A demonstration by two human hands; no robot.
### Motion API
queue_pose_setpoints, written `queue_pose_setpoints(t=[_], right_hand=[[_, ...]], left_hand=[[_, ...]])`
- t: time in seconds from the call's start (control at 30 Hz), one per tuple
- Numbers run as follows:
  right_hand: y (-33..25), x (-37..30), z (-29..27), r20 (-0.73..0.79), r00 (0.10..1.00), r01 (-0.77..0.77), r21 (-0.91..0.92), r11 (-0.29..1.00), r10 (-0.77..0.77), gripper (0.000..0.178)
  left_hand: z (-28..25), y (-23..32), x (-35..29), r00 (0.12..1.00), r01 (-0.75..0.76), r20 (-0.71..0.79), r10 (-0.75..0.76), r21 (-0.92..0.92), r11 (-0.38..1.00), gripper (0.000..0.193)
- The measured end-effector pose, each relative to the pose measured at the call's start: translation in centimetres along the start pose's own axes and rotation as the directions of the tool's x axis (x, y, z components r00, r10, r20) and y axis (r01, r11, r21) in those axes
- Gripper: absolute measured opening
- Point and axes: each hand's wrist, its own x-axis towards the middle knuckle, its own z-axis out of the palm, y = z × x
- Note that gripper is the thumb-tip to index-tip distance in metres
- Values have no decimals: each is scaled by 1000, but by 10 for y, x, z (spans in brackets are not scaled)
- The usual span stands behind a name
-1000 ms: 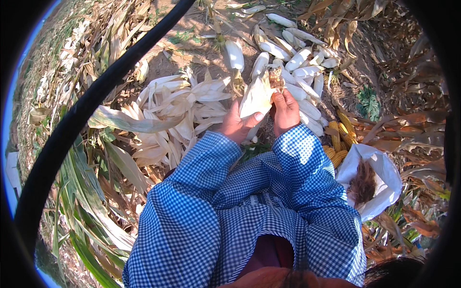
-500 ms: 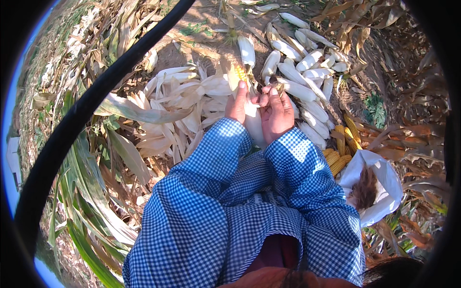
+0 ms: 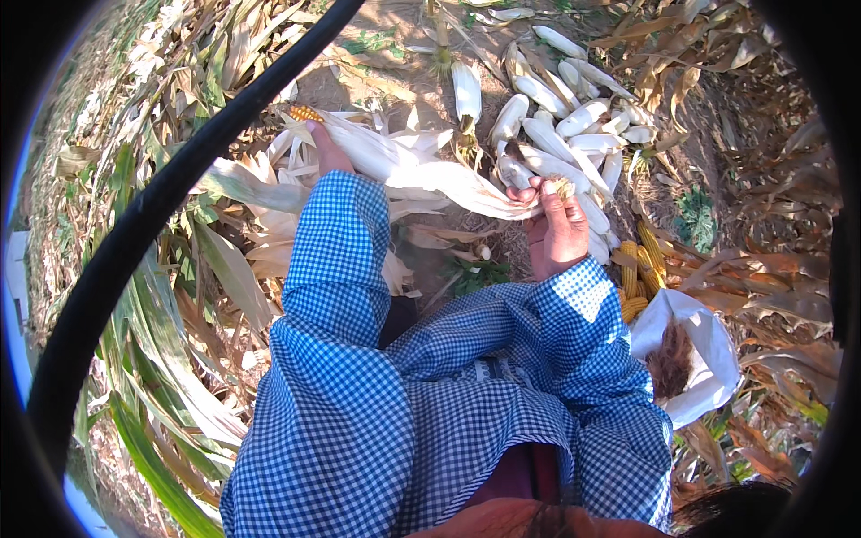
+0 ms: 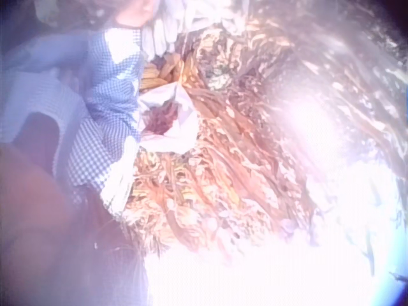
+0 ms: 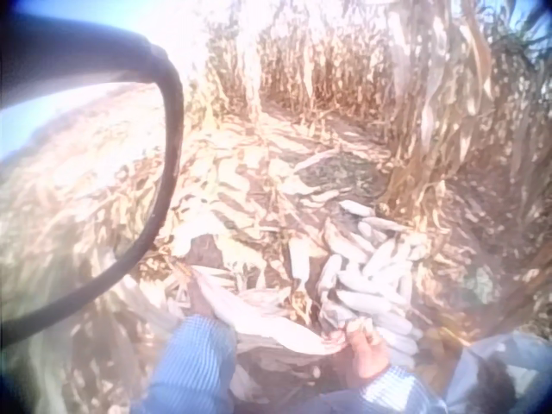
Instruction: The person repeatedly picks up corn cobs from a pile on the ground, removes the husks by hand, and places the shucked cobs into a white sack. The process is continuous and focused on processing multiple cobs.
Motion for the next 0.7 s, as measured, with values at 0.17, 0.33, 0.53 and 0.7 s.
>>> queue_pose_setpoints(t=[0.17,0.33,0.53,0.7], right_hand=[[-19,17,-17,-225,972,-54,39,998,61,16],[-54,30,-36,-192,980,69,102,992,-49,17],[-71,32,-34,-246,969,25,21,999,-19,21],[-32,20,-3,-8,999,-53,-326,944,53,41]], left_hand=[[9,-3,-4,991,-127,-52,127,-12,992,79],[4,-2,6,979,-203,7,203,-18,979,74],[22,-42,-31,909,-13,411,-67,189,982,57],[29,-87,-82,518,-173,826,-222,356,918,69]])
